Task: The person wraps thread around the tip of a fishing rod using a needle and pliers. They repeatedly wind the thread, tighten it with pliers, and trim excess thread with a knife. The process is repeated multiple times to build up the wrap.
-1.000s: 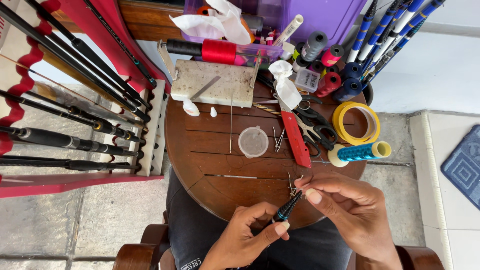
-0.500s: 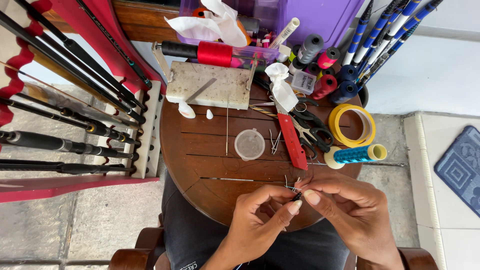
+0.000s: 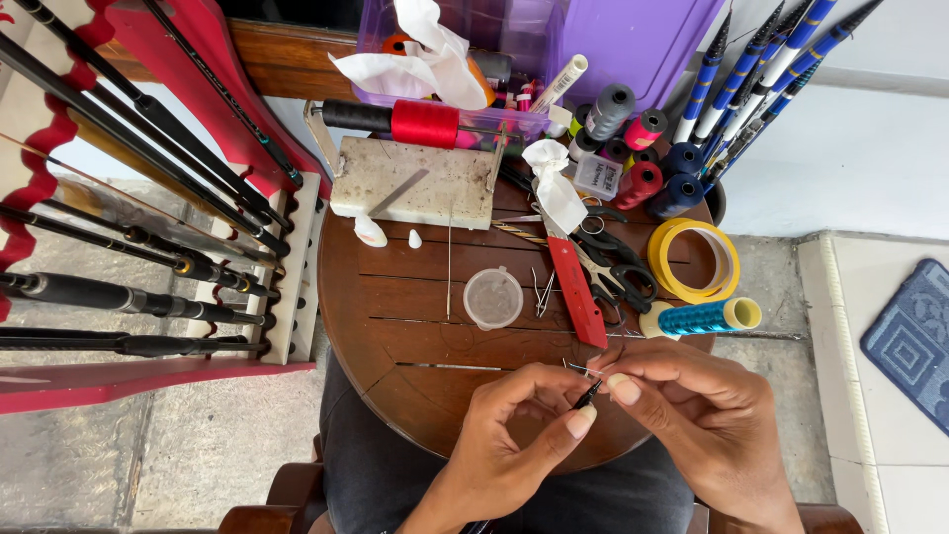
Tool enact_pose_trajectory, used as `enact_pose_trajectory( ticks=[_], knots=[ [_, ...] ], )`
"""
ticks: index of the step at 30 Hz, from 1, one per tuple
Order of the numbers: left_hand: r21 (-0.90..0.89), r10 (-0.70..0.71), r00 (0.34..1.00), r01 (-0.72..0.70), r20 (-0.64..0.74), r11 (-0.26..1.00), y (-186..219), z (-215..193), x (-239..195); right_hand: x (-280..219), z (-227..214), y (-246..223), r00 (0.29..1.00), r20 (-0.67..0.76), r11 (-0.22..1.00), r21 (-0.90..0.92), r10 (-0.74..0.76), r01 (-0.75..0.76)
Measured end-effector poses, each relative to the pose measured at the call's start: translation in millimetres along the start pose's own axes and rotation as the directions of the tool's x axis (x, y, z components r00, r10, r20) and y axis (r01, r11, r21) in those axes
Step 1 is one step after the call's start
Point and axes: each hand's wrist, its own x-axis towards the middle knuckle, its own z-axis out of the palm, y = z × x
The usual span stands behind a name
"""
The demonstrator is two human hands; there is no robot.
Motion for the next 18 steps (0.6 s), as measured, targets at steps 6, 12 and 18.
enact_pose_trajectory(
  ticks=[6, 12, 18],
  knots=[
    [-0.005, 0.069, 0.997, -0.069, 0.039, 0.998, 2.2, -0.1, 3.8, 0.8, -1.1, -6.6, 0.998, -0.002, 0.994, -0.089, -0.061, 0.060],
    [-0.151, -0.010, 0.993, 0.027, 0.116, 0.988, -7.7, -6.4, -1.4, 6.9, -5.5, 0.8, 0.902, 0.178, 0.877, -0.223, -0.392, 0.425],
    [-0.327, -0.026, 0.972, 0.103, 0.233, 0.939, -12.3, -10.8, -4.2, 12.1, 0.9, -2.8, 0.744, 0.261, 0.678, -0.305, -0.615, 0.669]
  ],
)
